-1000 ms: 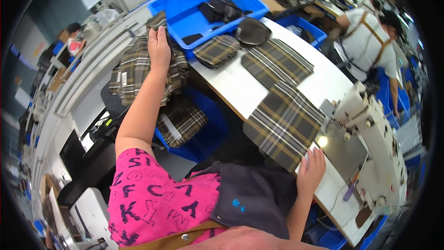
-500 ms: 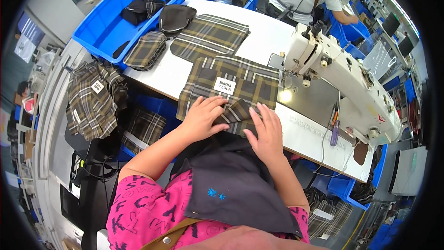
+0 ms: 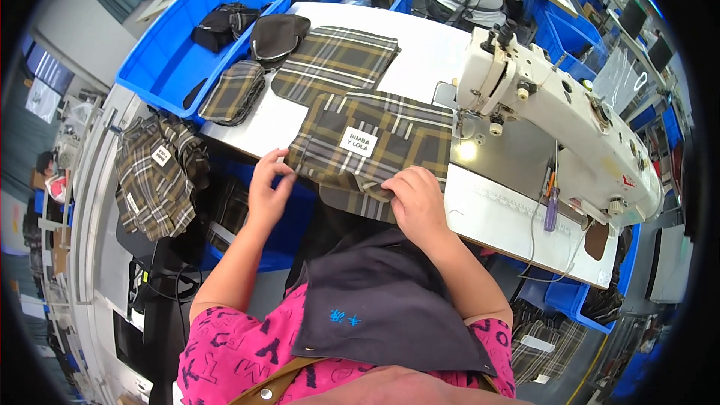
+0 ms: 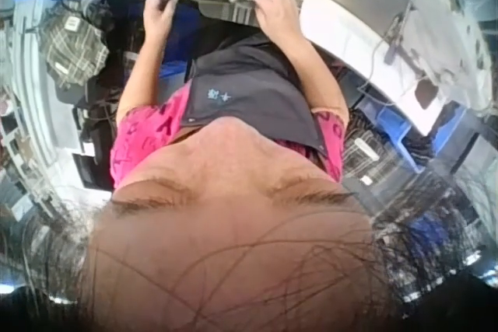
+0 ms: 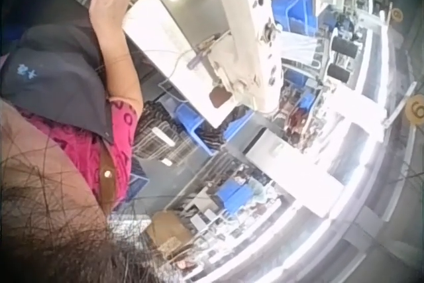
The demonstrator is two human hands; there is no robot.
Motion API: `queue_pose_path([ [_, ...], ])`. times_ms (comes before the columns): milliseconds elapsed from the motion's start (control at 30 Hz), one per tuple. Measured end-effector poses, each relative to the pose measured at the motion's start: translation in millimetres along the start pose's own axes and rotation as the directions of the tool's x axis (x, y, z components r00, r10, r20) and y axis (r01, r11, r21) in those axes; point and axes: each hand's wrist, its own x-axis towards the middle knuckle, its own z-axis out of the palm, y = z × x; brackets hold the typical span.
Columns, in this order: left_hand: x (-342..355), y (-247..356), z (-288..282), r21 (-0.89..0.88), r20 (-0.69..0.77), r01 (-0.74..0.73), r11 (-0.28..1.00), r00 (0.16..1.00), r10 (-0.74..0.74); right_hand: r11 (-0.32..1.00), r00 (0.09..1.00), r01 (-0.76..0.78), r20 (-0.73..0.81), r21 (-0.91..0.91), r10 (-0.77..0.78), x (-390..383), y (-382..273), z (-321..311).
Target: Sewing plaid fabric components together using an industrial sewing machine to construct bags or pouches.
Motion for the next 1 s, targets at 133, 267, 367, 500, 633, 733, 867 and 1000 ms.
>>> queue_pose_path([
  [133, 71.0, 50.3, -29.5, -0.302, -0.187, -0.134, 0.944, 0.979, 0.079, 0.942, 0.989, -0.116, -0.05, 0.316, 0.138, 11.8, -27.4, -12.6],
  [267, 143.7, 139.7, -16.0, -0.085, -0.289, -0.506, 0.859, 0.837, 0.464, 0.673, 0.919, -0.319, 0.044, 0.668, 0.391, 3.3, -49.5, -29.9],
  [367, 189.1, 169.9, 49.6, 0.158, 0.039, -0.652, 0.741, 0.754, 0.655, 0.573, 0.868, -0.386, 0.074, 0.724, 0.491, -20.4, -41.0, -25.7],
  [500, 181.0, 114.4, 170.2, 0.085, 0.429, -0.534, 0.841, 0.781, 0.453, 0.056, 0.603, -0.577, 0.379, 0.815, 0.702, -57.3, -36.7, -10.0],
  [633, 148.2, 97.3, 229.4, 0.042, 0.426, -0.395, 0.918, 0.838, 0.341, -0.03, 0.486, -0.685, 0.488, 0.728, 0.725, -104.2, -24.7, -1.8],
  [733, 134.3, 111.4, 217.0, 0.097, 0.446, -0.37, 0.924, 0.846, 0.292, 0.266, 0.567, -0.752, 0.386, 0.603, 0.728, -129.0, -17.7, 0.1],
  [867, 118.5, 108.6, 208.8, -0.009, 0.425, -0.422, 0.907, 0.819, 0.385, 0.499, 0.72, -0.658, 0.279, 0.564, 0.635, -140.3, -3.4, -1.1],
  [1000, 121.4, 108.1, 201.8, -0.07, 0.477, -0.457, 0.887, 0.765, 0.432, 0.447, 0.722, -0.659, 0.343, 0.605, 0.601, -134.8, -4.1, 1.0],
])
